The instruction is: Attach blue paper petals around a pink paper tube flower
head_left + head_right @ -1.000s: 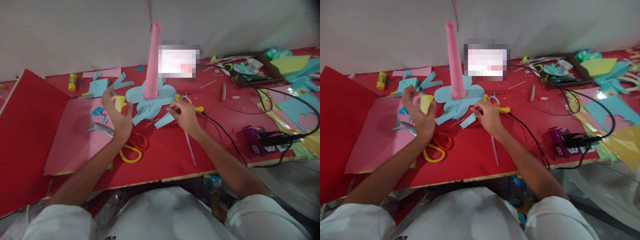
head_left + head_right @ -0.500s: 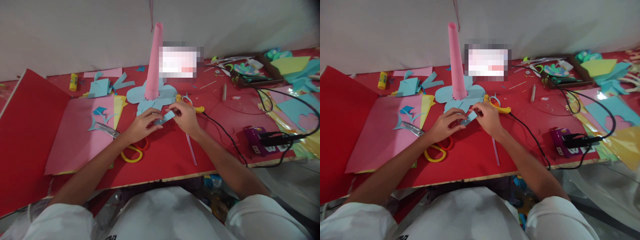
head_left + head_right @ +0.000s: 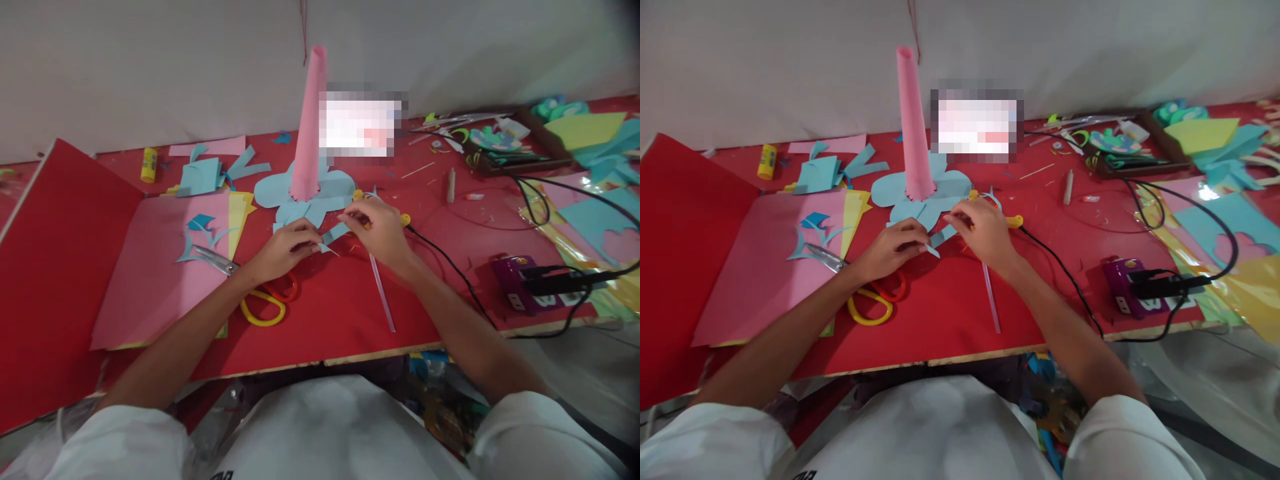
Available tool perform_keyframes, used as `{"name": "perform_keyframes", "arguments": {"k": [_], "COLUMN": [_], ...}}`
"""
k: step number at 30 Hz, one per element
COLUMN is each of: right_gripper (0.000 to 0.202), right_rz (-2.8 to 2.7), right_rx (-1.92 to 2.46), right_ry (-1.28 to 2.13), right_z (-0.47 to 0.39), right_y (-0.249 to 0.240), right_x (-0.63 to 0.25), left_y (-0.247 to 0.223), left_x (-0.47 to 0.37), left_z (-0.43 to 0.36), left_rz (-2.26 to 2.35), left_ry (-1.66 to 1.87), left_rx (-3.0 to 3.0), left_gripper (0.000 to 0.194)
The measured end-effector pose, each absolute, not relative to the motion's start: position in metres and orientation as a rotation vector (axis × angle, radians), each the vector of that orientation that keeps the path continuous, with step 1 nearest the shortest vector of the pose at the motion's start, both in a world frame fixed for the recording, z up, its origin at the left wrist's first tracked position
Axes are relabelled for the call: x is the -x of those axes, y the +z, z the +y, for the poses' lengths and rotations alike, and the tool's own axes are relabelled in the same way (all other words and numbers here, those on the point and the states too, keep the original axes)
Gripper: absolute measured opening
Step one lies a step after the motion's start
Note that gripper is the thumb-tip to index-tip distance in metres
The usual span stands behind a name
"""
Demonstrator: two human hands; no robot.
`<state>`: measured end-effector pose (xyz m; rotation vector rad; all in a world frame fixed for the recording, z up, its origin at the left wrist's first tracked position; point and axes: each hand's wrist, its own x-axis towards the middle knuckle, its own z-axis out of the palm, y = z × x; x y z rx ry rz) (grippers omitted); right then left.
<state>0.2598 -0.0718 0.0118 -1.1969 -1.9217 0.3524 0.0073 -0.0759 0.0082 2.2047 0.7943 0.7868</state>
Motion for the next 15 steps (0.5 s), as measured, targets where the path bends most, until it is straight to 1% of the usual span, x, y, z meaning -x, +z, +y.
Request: {"name": "perform_keyframes", "arguments": {"k": [3,6,8,12,15], "right_gripper": [0.028,0.027,0.033,0.052,0.056], "right_rz": [-2.008,-2.024,-2.120,-2.331,-2.372], "right_rx": [1.256,1.441,1.548,1.699,1.749], "right_ry": [0.325,0.233,0.207,0.171,0.120], "right_z": [-0.062,-0.059,-0.062,-0.072,-0.075], "right_y": [0.012,0.008,0.007,0.009,0.012], "right_x": [-0.293,-0.324,-0.333,-0.329,-0.320], "left_y": [0.010,0.013,0.014,0.014,0.014], "left_x": [-0.007,-0.007,-0.008,-0.009,-0.009], "left_z": [-0.074,-0.074,-0.075,-0.075,-0.075], "left_rz": [0.812,0.829,0.860,0.886,0.904], "left_ry": [0.849,0.807,0.792,0.731,0.680], "left_rx": [-2.145,-2.111,-2.105,-2.066,-2.052], "left_gripper": [0.021,0.024,0.025,0.022,0.019]}}
